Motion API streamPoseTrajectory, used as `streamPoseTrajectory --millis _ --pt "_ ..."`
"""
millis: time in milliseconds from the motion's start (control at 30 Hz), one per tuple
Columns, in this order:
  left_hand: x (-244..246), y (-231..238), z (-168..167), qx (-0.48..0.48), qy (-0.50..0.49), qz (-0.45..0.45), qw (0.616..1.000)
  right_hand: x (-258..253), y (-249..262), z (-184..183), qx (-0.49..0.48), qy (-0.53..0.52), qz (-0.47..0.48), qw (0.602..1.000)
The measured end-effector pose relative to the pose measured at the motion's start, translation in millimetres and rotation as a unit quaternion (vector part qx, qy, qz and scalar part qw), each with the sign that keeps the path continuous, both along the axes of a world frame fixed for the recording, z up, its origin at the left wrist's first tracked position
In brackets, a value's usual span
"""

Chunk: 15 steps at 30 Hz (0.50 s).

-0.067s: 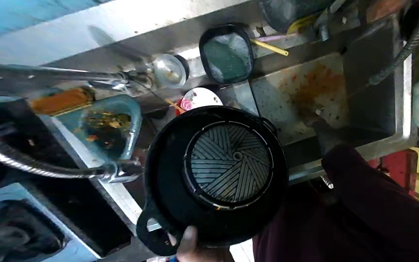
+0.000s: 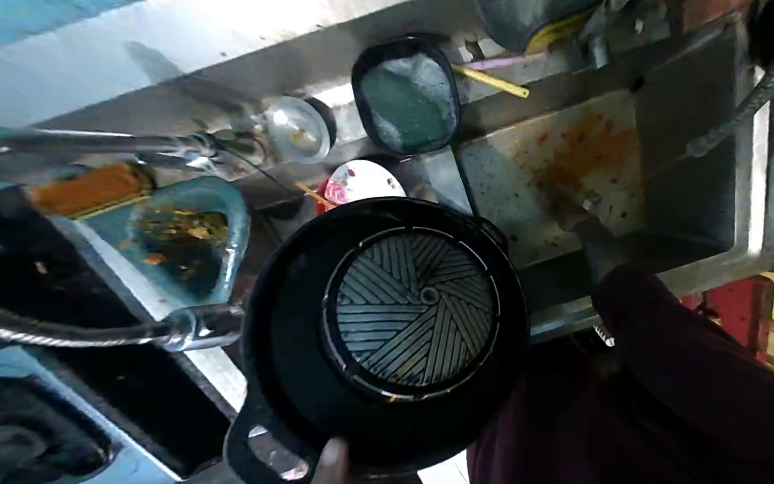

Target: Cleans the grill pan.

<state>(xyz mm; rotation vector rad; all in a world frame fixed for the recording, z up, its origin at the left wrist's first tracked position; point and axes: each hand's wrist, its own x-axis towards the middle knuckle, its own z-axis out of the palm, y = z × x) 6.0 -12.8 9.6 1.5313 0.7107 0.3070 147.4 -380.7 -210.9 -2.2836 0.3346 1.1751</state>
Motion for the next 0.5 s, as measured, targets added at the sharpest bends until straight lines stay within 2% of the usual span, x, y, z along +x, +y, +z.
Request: streamPoseTrajectory --millis 33,67,100,133,167,267,400,500 --pt "3 -6 3 0.011 -0.007 0.004 1.0 25 5 -6 -0.028 0.144 -0.033 0.989" --pt "4 -8 4 0.017 -0.02 0.002 1.0 19 0 -37 -0.043 0.146 -0.001 0.988" --pt "3 -7 4 0.021 -0.027 -0.011 0.999 -21 -4 -94 -0.076 -0.048 -0.008 0.996" --pt "0 -3 3 0.021 -0.034 -0.026 0.999 -30 -13 -128 -0.059 -0.055 -0.011 0.997" --pt "-6 3 -1 0.024 -0.04 -0.049 0.998 -29 -21 -143 -0.047 -0.017 -0.015 0.999" --pt "-7 3 -2 0.032 -0.035 -0.048 0.998 -21 -23 -148 -0.093 0.015 -0.033 0.995" --pt "10 -21 10 0.025 -0.021 0.004 0.999 -21 -22 -141 -0.137 -0.035 0.009 0.99" --pt "9 -24 11 0.004 -0.025 0.0 1.0 -31 -25 -139 -0.14 -0.053 0.02 0.989"
